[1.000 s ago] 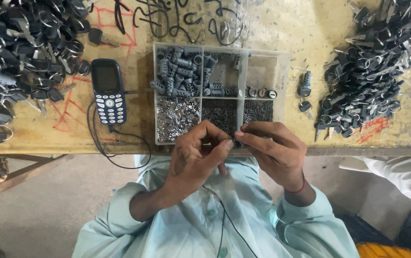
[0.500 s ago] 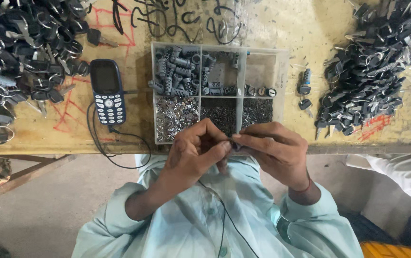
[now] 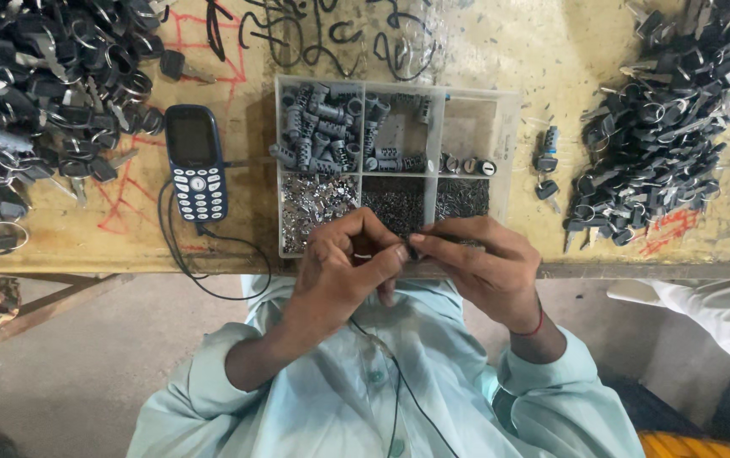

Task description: The person assembles keys by inserting pins and small metal components into key blanks and then attaching blue plastic heads. The person repeatedly picks parts from a compartmentalized tray and assembles them by hand, placing finished keys on the table.

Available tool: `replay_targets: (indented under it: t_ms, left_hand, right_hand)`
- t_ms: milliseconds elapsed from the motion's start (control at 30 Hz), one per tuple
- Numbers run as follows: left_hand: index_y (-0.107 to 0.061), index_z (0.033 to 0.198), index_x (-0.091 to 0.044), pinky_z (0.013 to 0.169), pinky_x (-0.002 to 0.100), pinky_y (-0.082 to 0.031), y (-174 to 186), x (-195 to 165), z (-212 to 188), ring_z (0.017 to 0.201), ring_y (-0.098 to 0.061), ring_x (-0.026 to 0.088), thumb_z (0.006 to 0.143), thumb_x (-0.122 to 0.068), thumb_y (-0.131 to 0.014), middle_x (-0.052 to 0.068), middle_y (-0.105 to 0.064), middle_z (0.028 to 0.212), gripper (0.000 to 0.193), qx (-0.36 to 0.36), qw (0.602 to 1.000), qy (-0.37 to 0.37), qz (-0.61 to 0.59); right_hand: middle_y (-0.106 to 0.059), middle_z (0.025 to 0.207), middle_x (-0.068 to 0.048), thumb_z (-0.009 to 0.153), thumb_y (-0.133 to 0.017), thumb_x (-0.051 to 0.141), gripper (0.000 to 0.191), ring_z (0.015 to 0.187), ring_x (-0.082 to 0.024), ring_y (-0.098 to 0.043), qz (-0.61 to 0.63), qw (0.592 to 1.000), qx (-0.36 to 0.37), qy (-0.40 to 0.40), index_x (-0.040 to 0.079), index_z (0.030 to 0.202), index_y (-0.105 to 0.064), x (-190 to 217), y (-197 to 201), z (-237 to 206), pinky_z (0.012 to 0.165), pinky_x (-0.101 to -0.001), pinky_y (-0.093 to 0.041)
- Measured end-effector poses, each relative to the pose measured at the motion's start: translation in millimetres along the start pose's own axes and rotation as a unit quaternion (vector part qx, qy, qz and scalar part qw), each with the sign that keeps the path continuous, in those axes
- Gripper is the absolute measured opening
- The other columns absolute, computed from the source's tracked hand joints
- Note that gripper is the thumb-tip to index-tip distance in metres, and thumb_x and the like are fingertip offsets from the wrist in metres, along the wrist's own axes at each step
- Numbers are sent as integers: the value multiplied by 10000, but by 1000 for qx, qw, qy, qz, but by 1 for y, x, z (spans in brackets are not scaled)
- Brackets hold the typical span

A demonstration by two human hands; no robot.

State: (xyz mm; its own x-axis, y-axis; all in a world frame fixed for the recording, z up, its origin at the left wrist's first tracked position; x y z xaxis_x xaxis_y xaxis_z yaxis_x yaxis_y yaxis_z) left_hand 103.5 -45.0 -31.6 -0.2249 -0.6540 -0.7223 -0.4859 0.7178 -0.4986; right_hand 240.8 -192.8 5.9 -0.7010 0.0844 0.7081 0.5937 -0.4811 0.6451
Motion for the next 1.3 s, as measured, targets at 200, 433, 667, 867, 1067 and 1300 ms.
replay_targets:
  t_ms: [200,433,667,867,1067,1300]
  left_hand:
    - [-609,1163,53,790,284,-574,-22,-7,-11,906,-674,153,964,-21,-703,138,-675,1042,232,-20,952,-251,176]
    - [-723,1112,23,850,315,-676,-1,-11,-5,993,-786,188,942,18,-747,149,-771,1106,171,-15,932,-314,184]
    - [-717,1095,-42,844,306,-639,3,-16,19,976,-791,229,914,33,-774,133,-768,1094,203,63,875,-396,270]
    - [-709,1085,-46,824,308,-624,4,-16,22,950,-778,225,906,29,-779,120,-764,1070,206,69,874,-393,278]
    - [-702,1073,-46,814,308,-623,6,-14,23,936,-771,217,918,43,-769,113,-760,1061,191,58,881,-388,263]
    - [-695,1083,-45,780,289,-617,5,-16,24,915,-759,192,934,55,-755,108,-758,1059,189,66,881,-387,263]
  right_hand:
    - [-711,1044,-101,810,-825,-31,339,866,-214,-736,-62,997,-18,-33,44,1134,-758,23,-6,10,745,-320,-600]
    - [-748,948,-50,738,-767,-38,314,798,-207,-754,-50,981,161,-99,111,1014,-761,7,29,47,681,-312,-593]
    - [-704,855,-93,866,-728,171,85,795,-351,-694,-255,944,205,-41,107,918,-708,-75,21,71,635,-484,-517]
    - [-693,857,-90,958,-692,180,176,804,-372,-675,-250,924,287,-41,62,1049,-597,-75,21,83,661,-501,-503]
    - [-694,931,-106,896,-718,137,185,822,-378,-680,-169,959,224,-30,93,1056,-635,-70,27,78,658,-478,-519]
    - [-698,924,-94,839,-726,112,192,811,-377,-682,-208,948,240,-37,99,1019,-661,-74,14,82,653,-488,-514]
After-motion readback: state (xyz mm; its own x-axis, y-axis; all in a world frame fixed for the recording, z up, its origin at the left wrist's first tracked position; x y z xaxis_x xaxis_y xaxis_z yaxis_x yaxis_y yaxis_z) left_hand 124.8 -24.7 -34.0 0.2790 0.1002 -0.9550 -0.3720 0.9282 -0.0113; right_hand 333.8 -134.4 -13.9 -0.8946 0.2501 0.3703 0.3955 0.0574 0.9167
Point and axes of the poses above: each hand's wrist, its own z-axis towards the middle knuckle, its own y-axis out of the back of the hand, x = y × z, the point moved 3 cm from there along z, towards the middle knuckle
